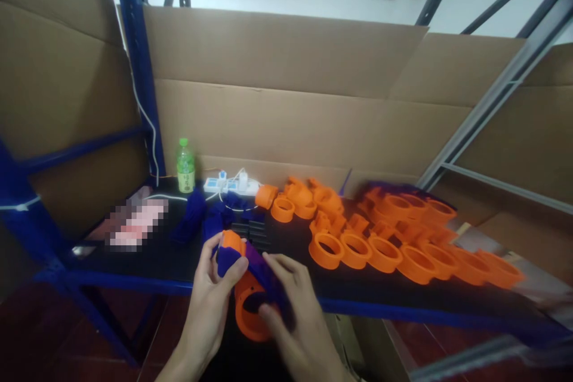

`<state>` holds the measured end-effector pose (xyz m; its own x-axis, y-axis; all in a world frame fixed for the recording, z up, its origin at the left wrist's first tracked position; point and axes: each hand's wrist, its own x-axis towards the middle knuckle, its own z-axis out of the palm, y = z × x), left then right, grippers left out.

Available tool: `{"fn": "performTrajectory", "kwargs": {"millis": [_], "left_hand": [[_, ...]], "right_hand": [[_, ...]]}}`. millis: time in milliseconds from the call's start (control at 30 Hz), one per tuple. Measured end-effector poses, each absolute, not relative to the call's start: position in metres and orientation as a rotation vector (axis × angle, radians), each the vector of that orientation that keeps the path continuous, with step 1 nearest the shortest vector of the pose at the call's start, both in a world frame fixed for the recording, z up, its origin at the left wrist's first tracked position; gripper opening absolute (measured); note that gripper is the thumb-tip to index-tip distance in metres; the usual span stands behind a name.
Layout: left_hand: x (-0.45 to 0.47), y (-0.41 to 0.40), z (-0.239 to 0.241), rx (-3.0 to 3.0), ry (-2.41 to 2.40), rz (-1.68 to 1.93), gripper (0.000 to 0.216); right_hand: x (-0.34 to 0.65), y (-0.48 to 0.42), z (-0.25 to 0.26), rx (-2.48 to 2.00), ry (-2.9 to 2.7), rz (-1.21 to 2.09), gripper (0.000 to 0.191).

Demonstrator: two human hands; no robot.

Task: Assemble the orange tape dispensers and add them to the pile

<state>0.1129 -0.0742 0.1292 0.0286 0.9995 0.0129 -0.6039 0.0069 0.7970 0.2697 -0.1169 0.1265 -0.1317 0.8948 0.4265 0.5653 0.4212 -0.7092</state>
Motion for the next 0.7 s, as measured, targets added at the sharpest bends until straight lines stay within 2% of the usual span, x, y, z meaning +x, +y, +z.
{"fn": "performTrajectory", "kwargs": {"millis": [133, 333, 700], "left_hand": [[0.109, -0.084, 0.139, 0.821, 0.577, 1.364, 0.062], [0.113, -0.088, 0.136, 1.010, 0.480, 1.304, 0.068], [0.122, -0.086, 0.124, 0.994, 0.455, 1.371, 0.078]], "right_hand": [[0.279, -0.111, 0.137, -1.118, -1.652, 0.807, 0.041], [0.280, -0.104, 0.130, -1.111, -1.336, 0.908, 0.021], [0.278, -0.103, 0.130, -1.035, -1.120, 1.189, 0.027]]}}
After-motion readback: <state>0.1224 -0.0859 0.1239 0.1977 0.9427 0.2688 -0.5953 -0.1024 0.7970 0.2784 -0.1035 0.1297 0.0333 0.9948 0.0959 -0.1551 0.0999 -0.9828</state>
